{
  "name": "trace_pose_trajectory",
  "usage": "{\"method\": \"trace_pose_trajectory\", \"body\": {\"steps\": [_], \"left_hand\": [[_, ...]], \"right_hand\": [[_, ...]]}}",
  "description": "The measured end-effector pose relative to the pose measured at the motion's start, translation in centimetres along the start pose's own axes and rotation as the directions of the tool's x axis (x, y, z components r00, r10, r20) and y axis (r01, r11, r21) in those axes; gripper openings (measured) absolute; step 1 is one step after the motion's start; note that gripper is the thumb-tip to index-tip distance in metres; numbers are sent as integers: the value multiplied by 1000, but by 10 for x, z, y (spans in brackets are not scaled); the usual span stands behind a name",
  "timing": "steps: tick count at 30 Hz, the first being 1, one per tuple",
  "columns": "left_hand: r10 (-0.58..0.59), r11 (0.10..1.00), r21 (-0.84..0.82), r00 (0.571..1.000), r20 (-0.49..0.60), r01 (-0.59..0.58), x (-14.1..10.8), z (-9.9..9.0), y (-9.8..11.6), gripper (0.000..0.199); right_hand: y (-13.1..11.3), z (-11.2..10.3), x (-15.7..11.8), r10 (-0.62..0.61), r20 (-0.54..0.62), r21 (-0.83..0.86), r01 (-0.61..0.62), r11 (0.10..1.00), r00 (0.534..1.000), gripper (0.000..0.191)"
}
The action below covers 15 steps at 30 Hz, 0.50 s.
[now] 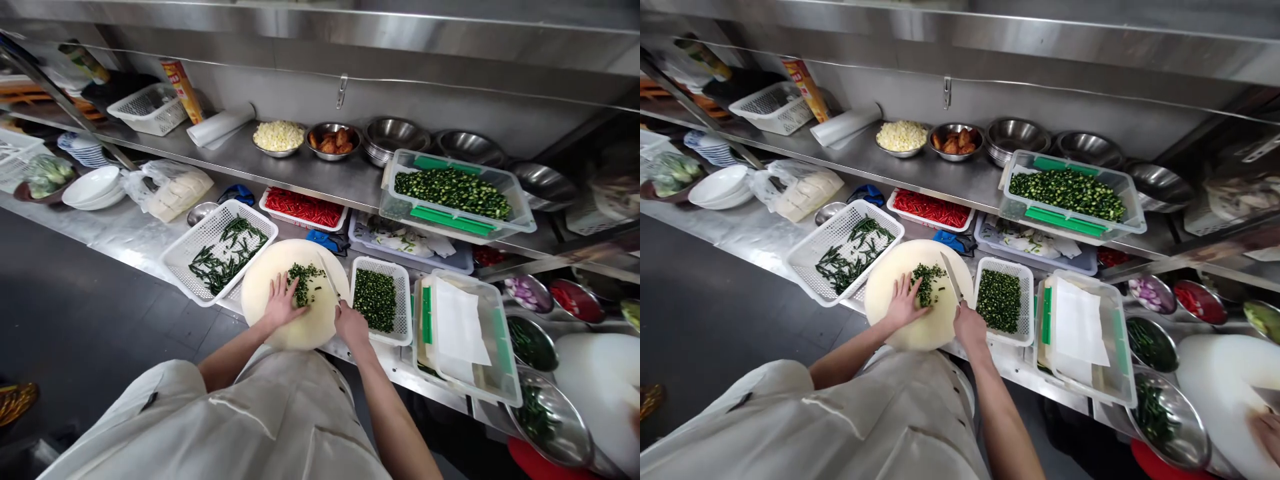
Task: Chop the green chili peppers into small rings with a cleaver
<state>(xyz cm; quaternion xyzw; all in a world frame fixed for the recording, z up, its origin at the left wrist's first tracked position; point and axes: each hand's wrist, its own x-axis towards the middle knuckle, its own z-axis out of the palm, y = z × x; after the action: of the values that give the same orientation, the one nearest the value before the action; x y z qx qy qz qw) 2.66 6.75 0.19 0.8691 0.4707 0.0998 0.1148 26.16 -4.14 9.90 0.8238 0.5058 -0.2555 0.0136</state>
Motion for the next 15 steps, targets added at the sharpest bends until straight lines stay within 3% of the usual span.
{"method": "trace_pose_trajectory", "body": {"steps": [3, 5, 7, 11, 13, 15], "left_hand": [[-51, 993, -108, 998, -49, 46, 56, 9, 2, 117], [20, 985, -173, 1000, -17, -23, 79, 10, -3, 121], [129, 968, -218, 992, 14, -123, 85, 10, -8, 127], [307, 928, -233, 951, 39, -290, 67, 11, -3, 128], [289, 938, -209, 957, 25, -278, 57, 15, 8, 113], [199, 963, -183, 980, -11, -198, 52, 21, 24, 94]], "right_hand": [[-22, 3, 5, -78, 49, -17, 78, 997, 996, 39], [-28, 7, 5, -117, 79, 2, 117, 993, 990, 37], [-22, 12, 5, -149, 89, 72, 143, 987, 985, 33], [29, 22, 5, -183, 141, 441, 104, 891, 973, 27], [63, 32, 4, -153, 223, 653, -31, 757, 963, 31], [86, 44, 1, -111, 289, 801, -176, 573, 951, 36]]}}
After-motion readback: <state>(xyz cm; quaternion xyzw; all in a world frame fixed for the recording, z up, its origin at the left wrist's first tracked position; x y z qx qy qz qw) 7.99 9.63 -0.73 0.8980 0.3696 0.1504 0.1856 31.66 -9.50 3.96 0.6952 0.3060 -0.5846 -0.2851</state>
